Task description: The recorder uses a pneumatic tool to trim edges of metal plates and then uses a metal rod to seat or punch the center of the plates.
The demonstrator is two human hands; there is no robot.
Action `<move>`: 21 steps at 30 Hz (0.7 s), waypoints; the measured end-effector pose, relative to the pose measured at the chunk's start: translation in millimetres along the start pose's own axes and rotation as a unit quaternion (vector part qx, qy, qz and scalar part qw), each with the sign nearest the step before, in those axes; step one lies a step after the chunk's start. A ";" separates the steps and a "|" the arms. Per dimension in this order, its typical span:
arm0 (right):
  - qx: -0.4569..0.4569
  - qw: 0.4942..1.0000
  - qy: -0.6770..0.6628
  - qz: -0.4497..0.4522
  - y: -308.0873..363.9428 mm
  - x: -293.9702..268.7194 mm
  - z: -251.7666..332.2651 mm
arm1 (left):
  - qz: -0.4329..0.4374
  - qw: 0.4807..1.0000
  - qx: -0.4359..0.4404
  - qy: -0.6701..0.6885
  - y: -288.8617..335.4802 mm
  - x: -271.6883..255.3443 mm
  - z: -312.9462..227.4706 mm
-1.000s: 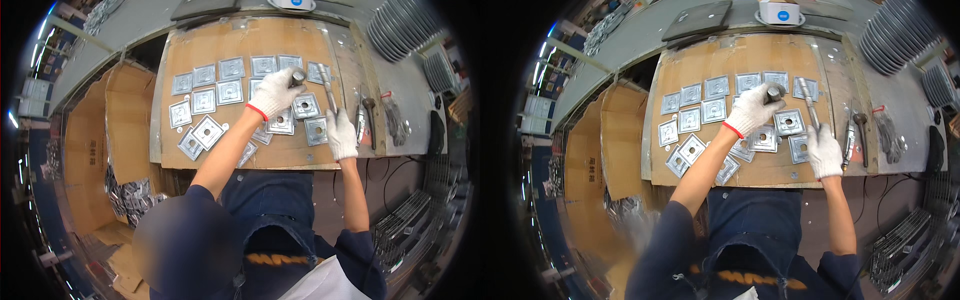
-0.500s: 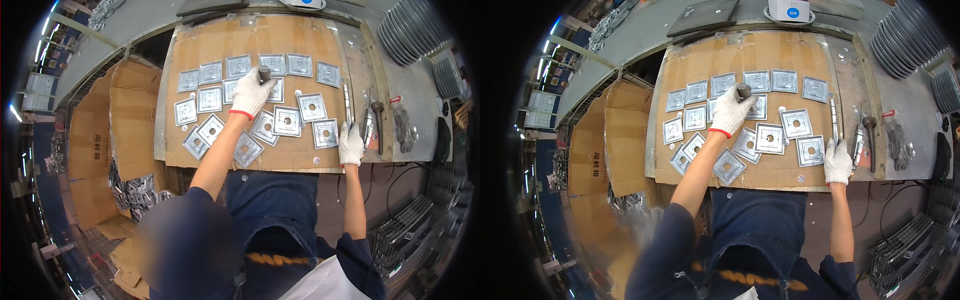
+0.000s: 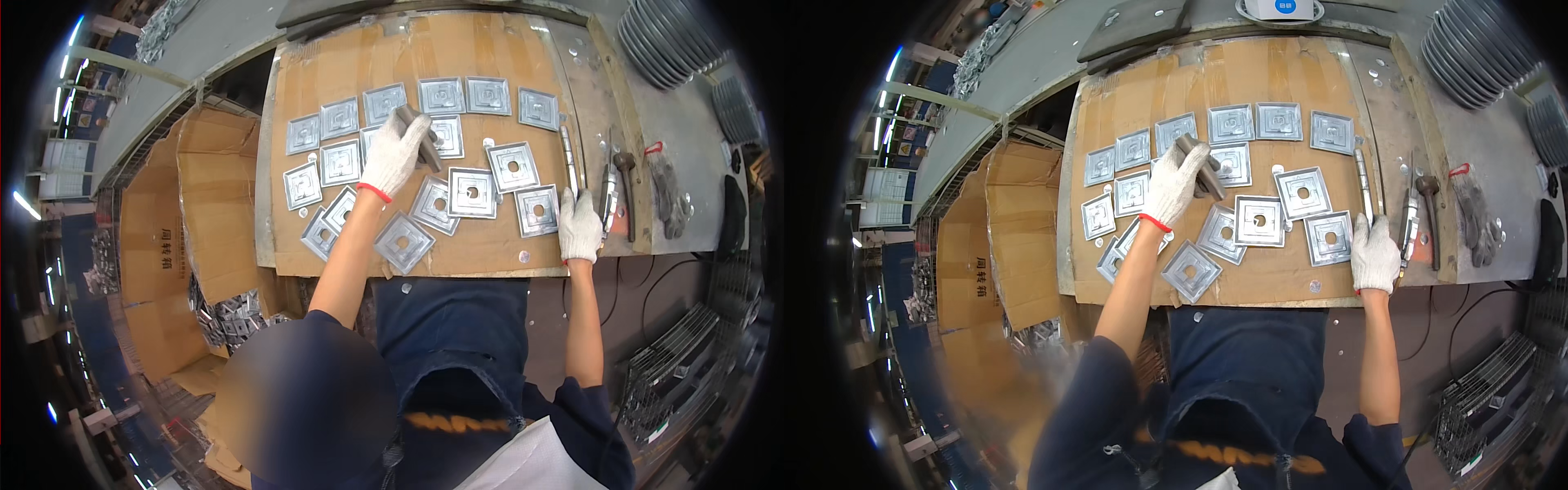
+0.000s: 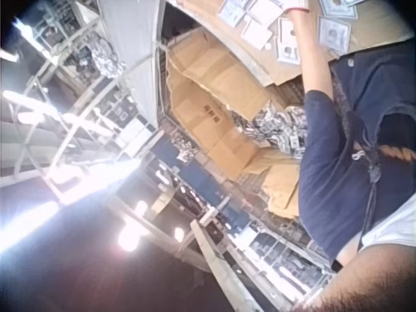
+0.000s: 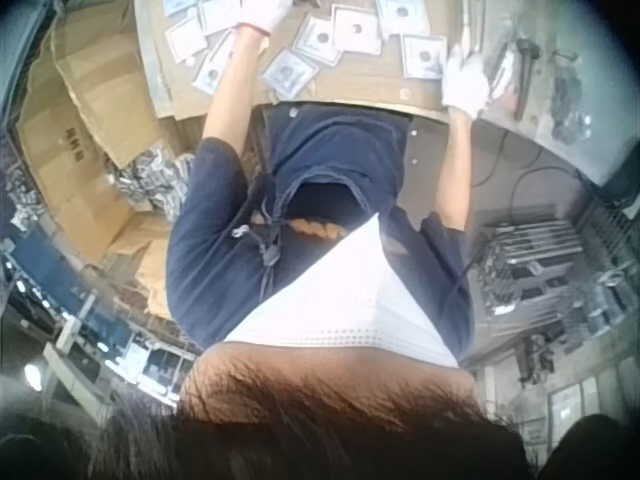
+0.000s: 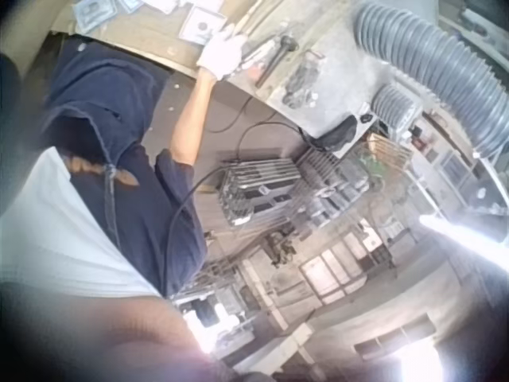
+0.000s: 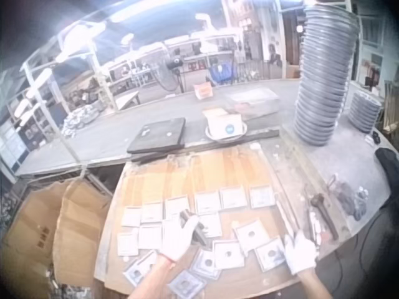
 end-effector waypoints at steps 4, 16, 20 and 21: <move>0.011 1.000 -0.001 0.010 0.1 1.4 1.4 | 0.118 0.934 0.009 -0.338 -14.2 -10.7 7.7; 0.026 0.999 -0.001 0.021 3.2 -2.3 6.2 | 0.172 0.948 -0.006 -0.267 -18.1 -3.3 1.6; 0.022 1.000 -0.009 0.016 3.2 -3.0 3.6 | 0.096 0.990 -0.044 -0.099 -11.7 4.8 4.2; 0.027 0.999 -0.008 0.016 3.3 -2.3 2.1 | 0.076 0.993 -0.013 -0.085 -11.7 6.6 4.2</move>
Point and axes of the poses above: each hand's wrist, its own y-axis away from the middle knuckle, its own x-axis out of the palm, z = x × y, the point moved 2 cm from there along -y, towards the middle knuckle, and after that the axes turned 5 degrees about x, right-handed, at the moved point
